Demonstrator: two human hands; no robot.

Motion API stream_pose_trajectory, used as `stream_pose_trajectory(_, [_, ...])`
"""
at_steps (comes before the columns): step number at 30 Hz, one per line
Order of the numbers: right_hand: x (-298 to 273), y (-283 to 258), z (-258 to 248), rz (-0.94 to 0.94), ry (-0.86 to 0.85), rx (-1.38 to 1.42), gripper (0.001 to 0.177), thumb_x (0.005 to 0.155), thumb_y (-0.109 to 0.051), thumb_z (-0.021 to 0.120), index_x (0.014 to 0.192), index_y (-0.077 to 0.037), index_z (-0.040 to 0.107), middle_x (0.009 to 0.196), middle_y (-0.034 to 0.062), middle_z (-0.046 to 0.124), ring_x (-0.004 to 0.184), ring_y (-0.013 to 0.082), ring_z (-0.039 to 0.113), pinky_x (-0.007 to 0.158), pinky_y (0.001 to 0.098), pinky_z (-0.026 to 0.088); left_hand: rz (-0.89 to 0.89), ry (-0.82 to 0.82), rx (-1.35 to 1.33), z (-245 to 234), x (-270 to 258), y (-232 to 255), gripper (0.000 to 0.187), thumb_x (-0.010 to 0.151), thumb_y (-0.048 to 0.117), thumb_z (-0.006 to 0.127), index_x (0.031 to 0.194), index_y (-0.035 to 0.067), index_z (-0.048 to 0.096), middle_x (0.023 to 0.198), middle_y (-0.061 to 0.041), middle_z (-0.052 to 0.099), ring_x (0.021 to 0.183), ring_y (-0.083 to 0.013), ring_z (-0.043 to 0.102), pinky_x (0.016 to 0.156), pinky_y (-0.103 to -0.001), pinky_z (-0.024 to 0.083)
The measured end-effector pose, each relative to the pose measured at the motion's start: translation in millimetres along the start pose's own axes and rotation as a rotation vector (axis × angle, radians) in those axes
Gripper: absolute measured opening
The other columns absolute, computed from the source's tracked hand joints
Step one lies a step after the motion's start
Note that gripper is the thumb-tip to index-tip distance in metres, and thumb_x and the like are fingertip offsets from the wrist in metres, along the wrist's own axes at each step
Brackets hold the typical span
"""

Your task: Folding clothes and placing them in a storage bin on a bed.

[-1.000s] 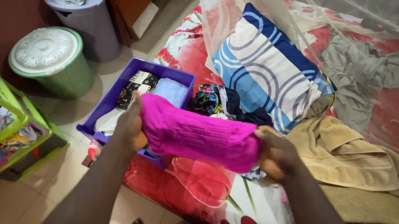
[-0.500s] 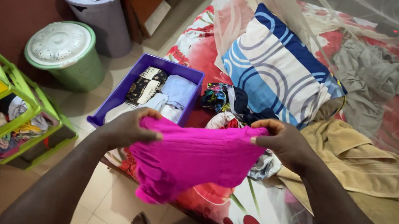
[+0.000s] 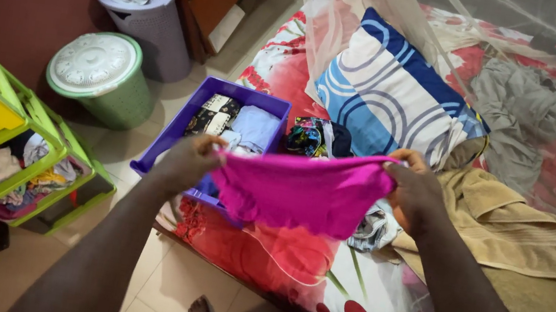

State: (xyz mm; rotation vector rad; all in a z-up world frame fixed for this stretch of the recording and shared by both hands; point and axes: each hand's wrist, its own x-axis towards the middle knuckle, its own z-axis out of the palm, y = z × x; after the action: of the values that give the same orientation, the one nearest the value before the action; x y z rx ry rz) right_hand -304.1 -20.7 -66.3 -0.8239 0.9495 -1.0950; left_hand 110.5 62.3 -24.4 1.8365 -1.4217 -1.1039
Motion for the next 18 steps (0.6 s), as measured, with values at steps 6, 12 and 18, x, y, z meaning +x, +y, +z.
stream_pose_trajectory(6, [-28,-47,64,-0.005,-0.286,-0.412,0.048,0.09,-0.019,0.072,0.134,0.0,0.065,0.113,0.0091,0.069,0.098,0.0162,0.066,0.087,0.0289,0.054,0.541,0.076,0.028,28,0,58,0.034,0.091,0.013,0.074,0.124,0.003,0.068,0.105,-0.011,0.072,0.095,-0.0202,0.069,0.086,-0.033,0.057])
stream_pose_trajectory(12, [-46,-47,137,-0.282,-0.466,-0.817,0.058,0.079,-0.017,0.078,0.134,-0.009,0.06,0.111,0.0047,0.07,0.098,0.0116,0.065,0.087,0.0296,0.054,0.409,-0.383,-0.572,70,-1,102,0.06,0.088,0.007,0.07,0.145,0.014,0.052,0.106,-0.013,0.067,0.086,-0.022,0.063,0.075,-0.036,0.055])
stream_pose_trajectory(18, [-44,-65,127,-0.101,-0.211,-0.82,0.029,0.093,-0.026,0.072,0.116,-0.008,0.075,0.093,-0.0017,0.074,0.083,0.0088,0.065,0.077,0.0274,0.054,0.49,0.107,-0.207,72,-6,53,0.021,0.101,0.014,0.074,0.115,0.0,0.066,0.107,-0.014,0.071,0.099,-0.019,0.067,0.091,-0.032,0.056])
